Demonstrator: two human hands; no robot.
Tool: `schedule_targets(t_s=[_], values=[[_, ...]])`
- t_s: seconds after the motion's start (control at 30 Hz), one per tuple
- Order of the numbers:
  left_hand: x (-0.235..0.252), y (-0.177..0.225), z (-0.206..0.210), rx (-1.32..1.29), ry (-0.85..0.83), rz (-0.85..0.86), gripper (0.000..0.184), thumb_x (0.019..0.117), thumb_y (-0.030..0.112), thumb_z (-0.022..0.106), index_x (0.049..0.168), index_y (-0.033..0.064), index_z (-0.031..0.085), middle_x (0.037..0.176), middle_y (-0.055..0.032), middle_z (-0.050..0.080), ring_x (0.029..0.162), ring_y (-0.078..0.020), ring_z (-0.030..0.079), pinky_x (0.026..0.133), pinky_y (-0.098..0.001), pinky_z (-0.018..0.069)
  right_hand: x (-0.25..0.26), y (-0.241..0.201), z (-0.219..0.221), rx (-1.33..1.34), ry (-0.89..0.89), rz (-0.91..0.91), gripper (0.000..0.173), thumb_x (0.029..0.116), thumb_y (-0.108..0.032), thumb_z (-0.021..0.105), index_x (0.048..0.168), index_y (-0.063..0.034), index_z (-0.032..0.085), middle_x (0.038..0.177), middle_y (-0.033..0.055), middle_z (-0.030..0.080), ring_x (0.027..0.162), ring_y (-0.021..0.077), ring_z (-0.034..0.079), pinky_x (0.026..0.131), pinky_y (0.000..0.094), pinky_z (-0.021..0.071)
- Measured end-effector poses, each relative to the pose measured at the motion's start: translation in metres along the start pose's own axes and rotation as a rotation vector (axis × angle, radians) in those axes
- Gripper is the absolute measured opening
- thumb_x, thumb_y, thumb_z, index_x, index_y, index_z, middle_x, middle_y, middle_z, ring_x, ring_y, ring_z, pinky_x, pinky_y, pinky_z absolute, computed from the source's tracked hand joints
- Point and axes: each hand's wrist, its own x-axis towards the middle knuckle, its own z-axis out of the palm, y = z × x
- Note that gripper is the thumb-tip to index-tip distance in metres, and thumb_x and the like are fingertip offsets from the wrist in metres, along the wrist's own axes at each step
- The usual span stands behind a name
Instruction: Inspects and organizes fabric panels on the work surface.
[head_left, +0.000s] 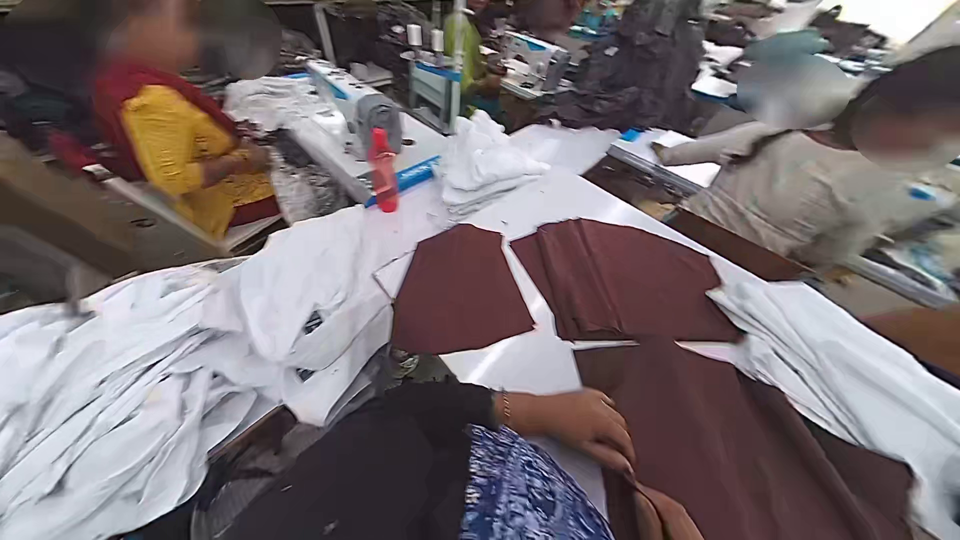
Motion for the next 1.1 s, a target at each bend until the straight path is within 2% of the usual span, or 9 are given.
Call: schedule_targets(t_s=[0.07,0.17,0.27,0.4,0.47,0.6,0.8,0.93,1.1], values=[[0.002,-0.007,-0.02,-0.012,0.109,-0.057,0.021,0.0967,0.011,0.062,0.096,-0.0023,0.078,0.094,-0.0158,0.076,0.097,-0.0289,0.073,0.097,-0.0457,0.0515,0.001,-0.002,-0.001,-0.004,0.017,0.015,0.038,0.1013,-0.022,0.052,0.086,0.0049,0.074,0.086,0.0184,0.075,0.086,0.0233,0.074,0.086,0.0343,0.0567],[0.005,-0.018,-0.072,0.087,0.247,-0.378,0.023,0.0988,0.006,0.057,0.105,-0.0069,0.074,0.103,-0.0215,0.074,0.104,-0.0309,0.071,0.098,-0.0419,0.0528,0.001,0.002,0.005,-0.005,0.064,-0.003,0.041,0.1045,-0.031,0.05,0.087,-0.0036,0.074,0.086,0.0108,0.075,0.089,0.0156,0.072,0.088,0.0264,0.0541],[0.016,-0.038,-0.116,0.159,0.147,-0.676,0.032,0.1032,0.008,0.047,0.12,-0.0061,0.07,0.117,-0.0244,0.07,0.113,-0.0332,0.066,0.104,-0.0435,0.0483,0.0,0.005,0.009,-0.002,0.1,-0.013,0.042,0.1046,-0.034,0.05,0.086,-0.0062,0.075,0.085,0.0075,0.076,0.089,0.0119,0.071,0.089,0.0225,0.0523],[0.038,-0.064,-0.125,0.248,-0.121,-0.608,0.033,0.1043,0.008,0.046,0.122,-0.0062,0.069,0.127,-0.0244,0.067,0.125,-0.0366,0.061,0.111,-0.0478,0.0424,0.001,0.005,0.011,-0.01,0.109,0.012,0.042,0.1031,-0.034,0.05,0.085,-0.0063,0.076,0.085,0.0076,0.076,0.088,0.0131,0.072,0.088,0.0237,0.0528],[0.051,-0.074,-0.118,0.324,-0.22,-0.607,0.033,0.1035,0.015,0.051,0.125,-0.004,0.067,0.132,-0.0239,0.065,0.129,-0.0387,0.058,0.11,-0.0508,0.0416,0.001,0.005,0.011,-0.01,0.111,0.016,0.041,0.1033,-0.034,0.05,0.085,-0.0072,0.076,0.084,0.0068,0.076,0.088,0.0126,0.072,0.088,0.0232,0.0522],[0.069,-0.085,-0.109,0.432,-0.379,-0.858,0.046,0.1004,0.022,0.059,0.141,0.0006,0.057,0.146,-0.0234,0.053,0.136,-0.0428,0.048,0.109,-0.0575,0.041,0.001,0.007,0.012,0.006,0.113,0.023,0.039,0.103,-0.034,0.051,0.086,-0.0083,0.075,0.085,0.0058,0.076,0.088,0.0121,0.071,0.088,0.0225,0.0518],[0.051,-0.091,-0.126,0.443,-0.322,-0.918,0.037,0.0992,0.009,0.054,0.132,-0.005,0.062,0.142,-0.0256,0.056,0.134,-0.0404,0.052,0.112,-0.0524,0.04,0.001,0.009,0.012,0.036,0.134,0.023,0.039,0.1041,-0.034,0.05,0.086,-0.0103,0.074,0.084,0.004,0.075,0.088,0.0102,0.07,0.088,0.0205,0.0513],[0.039,-0.093,-0.127,0.465,-0.254,-0.96,0.05,0.0987,0.028,0.064,0.138,-0.003,0.058,0.146,-0.0246,0.053,0.136,-0.041,0.05,0.113,-0.0532,0.0388,0.002,0.009,0.013,0.037,0.136,0.024,0.039,0.1033,-0.033,0.05,0.086,-0.0097,0.075,0.083,0.0048,0.075,0.086,0.0116,0.071,0.087,0.0217,0.052],[0.029,-0.096,-0.127,0.525,-0.115,-0.852,0.033,0.1026,0.01,0.048,0.124,-0.0048,0.067,0.133,-0.0241,0.064,0.129,-0.0398,0.059,0.11,-0.0514,0.0426,0.003,0.008,0.013,0.032,0.141,0.015,0.04,0.1032,-0.033,0.049,0.084,-0.0094,0.074,0.081,0.0049,0.075,0.085,0.012,0.071,0.086,0.022,0.052]])
